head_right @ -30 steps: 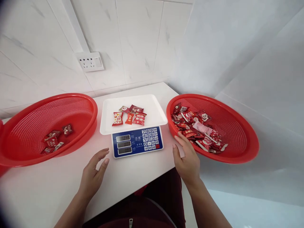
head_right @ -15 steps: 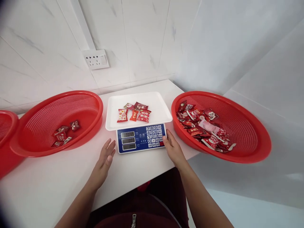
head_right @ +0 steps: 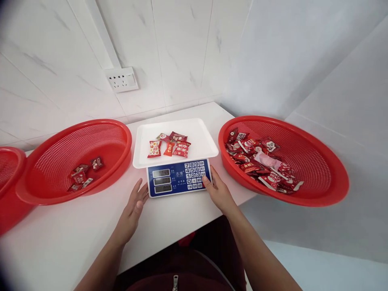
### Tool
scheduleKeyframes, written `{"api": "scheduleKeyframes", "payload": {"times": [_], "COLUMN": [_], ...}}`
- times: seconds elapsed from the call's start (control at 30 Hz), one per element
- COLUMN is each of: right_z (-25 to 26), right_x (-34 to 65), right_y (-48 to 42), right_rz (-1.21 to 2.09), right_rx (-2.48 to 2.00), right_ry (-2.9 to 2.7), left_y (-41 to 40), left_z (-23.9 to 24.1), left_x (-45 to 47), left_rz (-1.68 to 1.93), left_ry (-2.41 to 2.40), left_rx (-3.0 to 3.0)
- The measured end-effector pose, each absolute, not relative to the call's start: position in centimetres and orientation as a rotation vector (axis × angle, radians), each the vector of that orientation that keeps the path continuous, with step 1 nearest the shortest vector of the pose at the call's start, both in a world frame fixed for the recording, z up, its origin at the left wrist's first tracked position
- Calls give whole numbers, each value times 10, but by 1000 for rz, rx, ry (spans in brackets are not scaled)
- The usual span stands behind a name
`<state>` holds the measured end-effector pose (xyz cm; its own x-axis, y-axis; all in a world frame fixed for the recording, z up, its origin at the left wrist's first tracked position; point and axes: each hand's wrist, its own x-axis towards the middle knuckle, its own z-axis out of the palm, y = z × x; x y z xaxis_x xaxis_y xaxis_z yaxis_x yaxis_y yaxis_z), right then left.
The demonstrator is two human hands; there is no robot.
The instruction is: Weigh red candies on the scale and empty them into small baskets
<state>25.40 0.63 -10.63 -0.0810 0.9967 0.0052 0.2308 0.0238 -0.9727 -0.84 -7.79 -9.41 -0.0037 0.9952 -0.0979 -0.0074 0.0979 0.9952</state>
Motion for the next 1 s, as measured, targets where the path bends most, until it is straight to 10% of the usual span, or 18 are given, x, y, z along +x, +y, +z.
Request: {"api": "scheduleKeyframes", "payload": {"times": [1.0], "right_z": [-2], "right_x": [402], "right_y": [60], "right_rz": [581], "right_rx": [-1954], "right_ry": [-2015], "left_y": [-44], "left_z": [-39], "left_x": [-57], "left_rz": [1583], "left_ry": [1274], "left_rx": [437]}}
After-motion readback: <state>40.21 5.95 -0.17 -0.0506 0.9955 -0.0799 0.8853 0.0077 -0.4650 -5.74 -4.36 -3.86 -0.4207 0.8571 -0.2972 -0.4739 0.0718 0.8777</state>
